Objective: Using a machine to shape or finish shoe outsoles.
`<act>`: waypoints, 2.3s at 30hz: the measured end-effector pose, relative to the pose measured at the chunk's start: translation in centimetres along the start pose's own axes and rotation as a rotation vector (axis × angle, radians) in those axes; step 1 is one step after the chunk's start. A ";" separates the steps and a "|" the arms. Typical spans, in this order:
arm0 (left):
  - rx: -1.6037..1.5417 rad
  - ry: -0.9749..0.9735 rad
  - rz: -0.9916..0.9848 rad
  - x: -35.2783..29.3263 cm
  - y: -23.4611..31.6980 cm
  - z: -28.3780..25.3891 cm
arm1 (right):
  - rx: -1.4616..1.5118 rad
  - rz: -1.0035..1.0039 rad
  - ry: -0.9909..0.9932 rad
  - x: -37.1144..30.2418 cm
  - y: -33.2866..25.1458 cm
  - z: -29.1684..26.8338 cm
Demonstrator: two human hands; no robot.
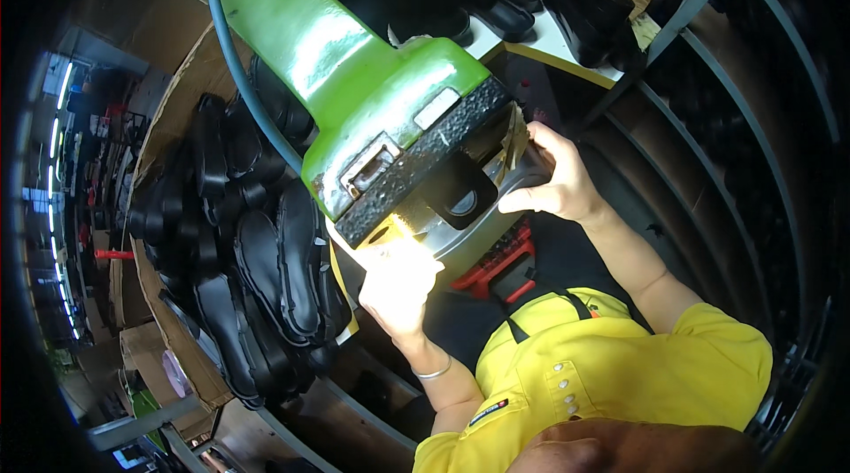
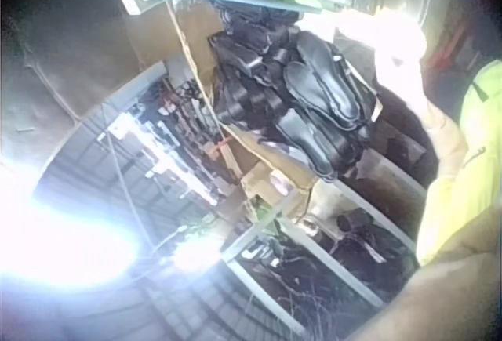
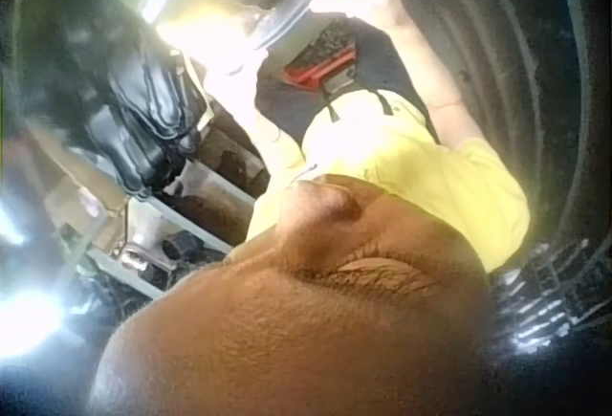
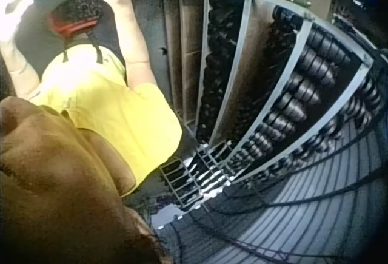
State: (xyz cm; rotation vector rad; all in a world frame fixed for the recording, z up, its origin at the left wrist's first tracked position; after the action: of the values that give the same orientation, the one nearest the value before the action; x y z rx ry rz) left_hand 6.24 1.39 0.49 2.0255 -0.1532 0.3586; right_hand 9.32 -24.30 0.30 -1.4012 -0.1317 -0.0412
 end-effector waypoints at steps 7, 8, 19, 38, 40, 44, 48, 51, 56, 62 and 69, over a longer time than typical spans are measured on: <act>0.341 0.061 0.316 0.4 2.3 3.6 | 0.080 0.062 0.105 -0.6 0.3 -2.5; 0.371 0.097 0.350 0.7 2.5 3.7 | 0.124 0.077 0.108 -0.3 0.7 -2.4; 0.299 -0.092 0.307 2.0 3.6 0.2 | 0.238 0.119 0.016 -1.4 2.8 1.8; 0.227 -0.072 0.187 1.5 2.0 1.4 | 0.313 0.138 0.032 -0.8 1.8 0.4; 0.181 -0.072 0.186 1.1 1.9 1.4 | 0.255 0.119 0.060 -0.8 1.8 -0.3; 0.360 0.192 0.483 0.6 5.0 3.1 | 0.205 0.115 0.118 0.7 1.1 -3.2; 0.277 0.223 0.378 0.9 4.3 3.4 | 0.222 0.131 0.076 2.2 0.6 -3.0; 0.235 0.184 0.317 1.0 3.4 3.7 | 0.226 0.146 0.062 1.7 0.6 -2.1; 0.364 0.024 0.411 1.8 3.7 2.4 | 0.223 0.159 0.066 0.4 0.7 -0.9; 0.324 -0.148 0.322 2.3 -0.7 0.5 | 0.234 0.148 0.026 -1.3 1.8 1.1; 0.246 -0.213 0.137 2.1 -1.9 -1.6 | 0.151 0.127 0.048 -2.3 2.7 3.9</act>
State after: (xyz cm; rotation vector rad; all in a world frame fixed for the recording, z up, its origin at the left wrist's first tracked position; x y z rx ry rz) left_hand 8.47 3.75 0.27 2.3020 -0.3976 0.2557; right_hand 7.09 -20.07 -1.99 -1.2541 -0.0060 0.0400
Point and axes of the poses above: each hand's wrist, its own x-axis towards the middle knuckle, its own z-axis out of the palm, y = z × x, the point moved 7 cm from there along x, towards the middle knuckle, and after that the axes turned 1 degree about x, right-handed, at the moved point
